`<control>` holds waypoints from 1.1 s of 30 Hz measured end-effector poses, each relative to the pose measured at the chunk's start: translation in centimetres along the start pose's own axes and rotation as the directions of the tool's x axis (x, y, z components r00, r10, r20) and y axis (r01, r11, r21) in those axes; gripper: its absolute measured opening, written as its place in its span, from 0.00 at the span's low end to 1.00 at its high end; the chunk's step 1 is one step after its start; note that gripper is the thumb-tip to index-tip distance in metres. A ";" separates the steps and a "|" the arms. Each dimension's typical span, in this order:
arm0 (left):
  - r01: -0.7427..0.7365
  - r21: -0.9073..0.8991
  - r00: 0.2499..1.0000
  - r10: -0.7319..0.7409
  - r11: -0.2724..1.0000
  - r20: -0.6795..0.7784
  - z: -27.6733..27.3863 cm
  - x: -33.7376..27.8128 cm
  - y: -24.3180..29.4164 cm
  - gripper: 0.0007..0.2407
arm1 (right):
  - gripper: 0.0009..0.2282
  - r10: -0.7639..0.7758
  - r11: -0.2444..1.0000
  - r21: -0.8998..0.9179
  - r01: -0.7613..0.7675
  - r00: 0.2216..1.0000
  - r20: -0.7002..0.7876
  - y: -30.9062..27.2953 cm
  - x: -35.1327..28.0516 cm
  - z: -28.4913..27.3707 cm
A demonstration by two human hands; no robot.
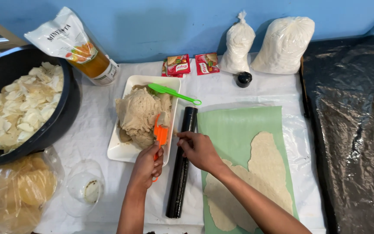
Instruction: The person is using a rolling pin and spatulas to prepare and spread pastry dough on a green surface.
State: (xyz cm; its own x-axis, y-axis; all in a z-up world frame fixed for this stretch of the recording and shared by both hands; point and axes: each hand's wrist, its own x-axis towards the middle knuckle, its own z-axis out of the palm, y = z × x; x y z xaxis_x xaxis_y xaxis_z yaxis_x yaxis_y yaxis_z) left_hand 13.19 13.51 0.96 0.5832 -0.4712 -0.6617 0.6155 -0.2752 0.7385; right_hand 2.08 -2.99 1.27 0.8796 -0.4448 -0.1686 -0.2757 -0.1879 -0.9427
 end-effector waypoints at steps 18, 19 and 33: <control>-0.147 -0.062 0.989 0.144 0.987 -0.038 1.7 -4.5 -2.2 0.18 | 0.04 -0.352 0.485 -0.854 0.189 0.936 0.008 -0.9 3.7 3.1; -0.153 -0.063 0.988 0.150 0.986 -0.042 1.5 -4.5 -2.2 0.18 | 0.04 -0.358 0.484 -0.853 0.195 0.934 0.010 -0.9 4.1 3.4; -0.208 -0.166 0.976 0.195 0.964 -0.093 0.2 -4.9 -1.8 0.18 | 0.07 -0.491 0.826 -0.388 0.408 0.860 -0.141 -1.0 4.3 1.9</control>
State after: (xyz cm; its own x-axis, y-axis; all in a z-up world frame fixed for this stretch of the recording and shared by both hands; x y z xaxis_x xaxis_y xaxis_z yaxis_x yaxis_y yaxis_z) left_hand 9.10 16.17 2.87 0.7386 -0.4356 -0.5145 0.5602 -0.0278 0.8279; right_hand 6.83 -3.06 0.94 0.8368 -0.4136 0.3588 -0.0190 -0.6768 -0.7359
